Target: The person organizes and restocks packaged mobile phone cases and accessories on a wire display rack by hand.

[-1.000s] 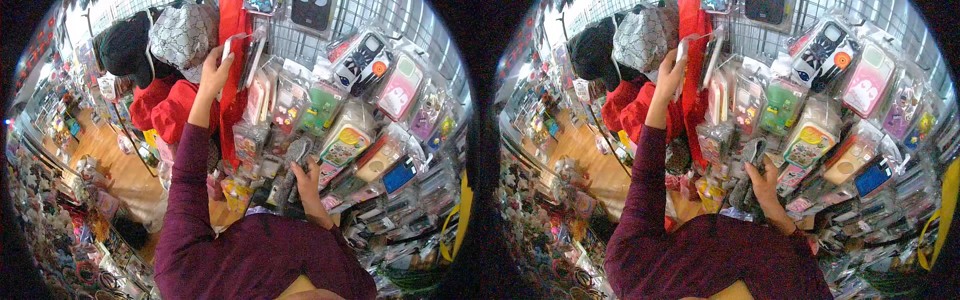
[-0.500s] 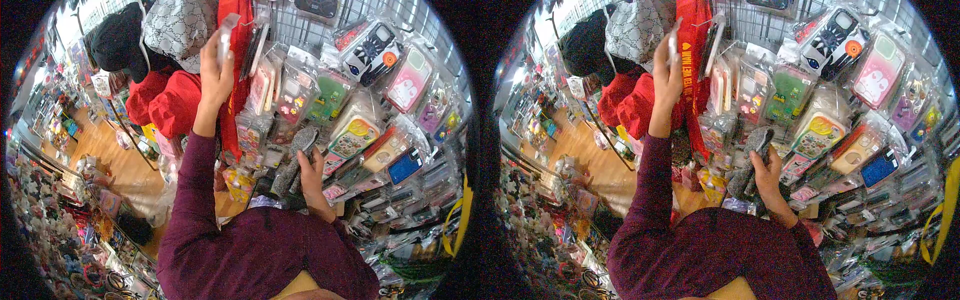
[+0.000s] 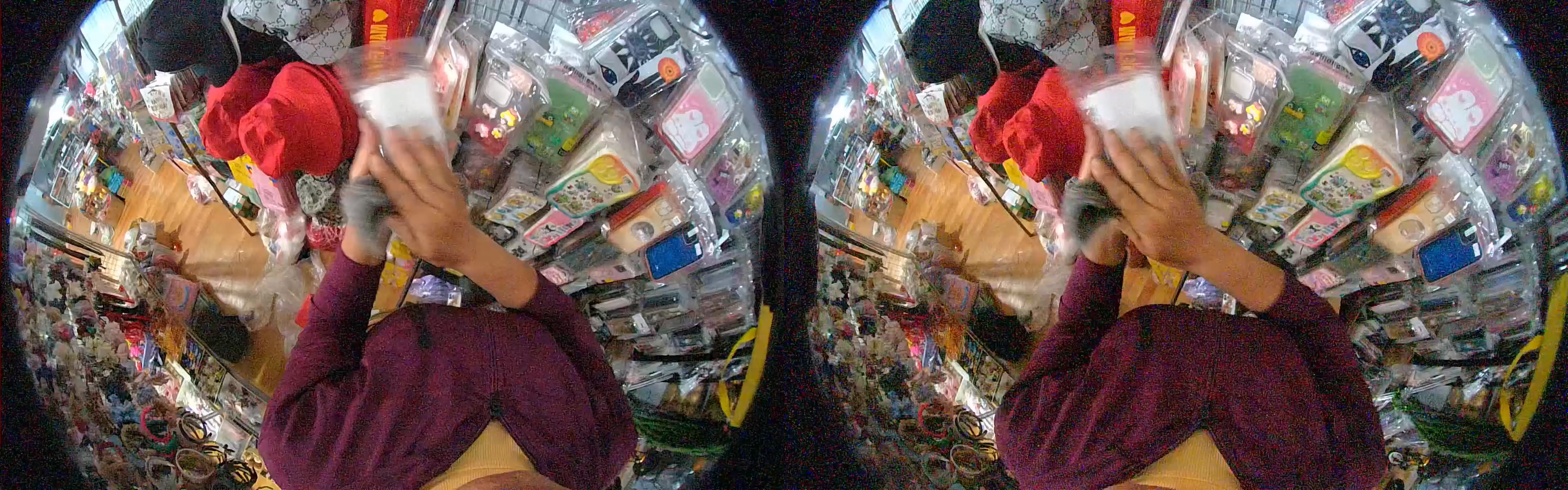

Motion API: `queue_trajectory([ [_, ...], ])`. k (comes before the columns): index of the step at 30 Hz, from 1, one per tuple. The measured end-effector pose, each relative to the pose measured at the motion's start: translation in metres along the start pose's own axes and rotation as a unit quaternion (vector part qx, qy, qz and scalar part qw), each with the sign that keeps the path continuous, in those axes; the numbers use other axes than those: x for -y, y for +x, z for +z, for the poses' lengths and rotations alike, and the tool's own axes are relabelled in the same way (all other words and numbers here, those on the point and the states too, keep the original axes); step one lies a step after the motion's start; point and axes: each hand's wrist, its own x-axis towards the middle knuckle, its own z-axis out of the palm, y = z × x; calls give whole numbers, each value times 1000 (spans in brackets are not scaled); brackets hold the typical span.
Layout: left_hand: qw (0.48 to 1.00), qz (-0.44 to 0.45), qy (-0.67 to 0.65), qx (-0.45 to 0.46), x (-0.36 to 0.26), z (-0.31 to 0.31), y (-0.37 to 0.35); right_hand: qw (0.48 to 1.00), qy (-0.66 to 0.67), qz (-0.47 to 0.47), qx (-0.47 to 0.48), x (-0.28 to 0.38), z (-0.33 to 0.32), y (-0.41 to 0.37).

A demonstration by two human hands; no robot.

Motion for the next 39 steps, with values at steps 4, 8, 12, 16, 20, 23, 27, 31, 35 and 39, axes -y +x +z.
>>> queue_trajectory([
  [4, 997, 25, 67, 10, 13, -11, -23, 1000, 18, 11, 11, -10, 11, 11],
  [8, 994, -31, 91, -46, 18, 6, -38, 998, -46, 7, -51, -10, -2, 32],
  [12, 985, -119, 124, 4, 49, -2, -53, 982, -91, 15, -165, -66, -7, 61],
  [16, 981, -93, 168, 29, 39, 5, -55, 974, -8, 142, -178, -95, -13, 45],
  [20, 985, -42, 148, 83, 34, -18, -58, 901, 141, 255, -323, -124, -41, 36],
  [23, 987, -52, 153, 6, 37, -6, -51, 897, 192, 245, -313, -99, -30, 27],
  [27, 976, 50, 205, -47, 58, 5, -43, 904, 328, 216, -168, -20, -12, 7],
  [31, 990, 63, 113, -58, 59, 14, -26, 983, 177, 25, -49, -8, -28, -7],
  [35, 998, 31, 48, -33, 52, 18, -21, 988, 130, -29, -73, 3, -22, -34],
  [39, 999, 5, 44, -10, 62, 31, -16, 997, 9, -10, -76, -2, -50, -27],
])
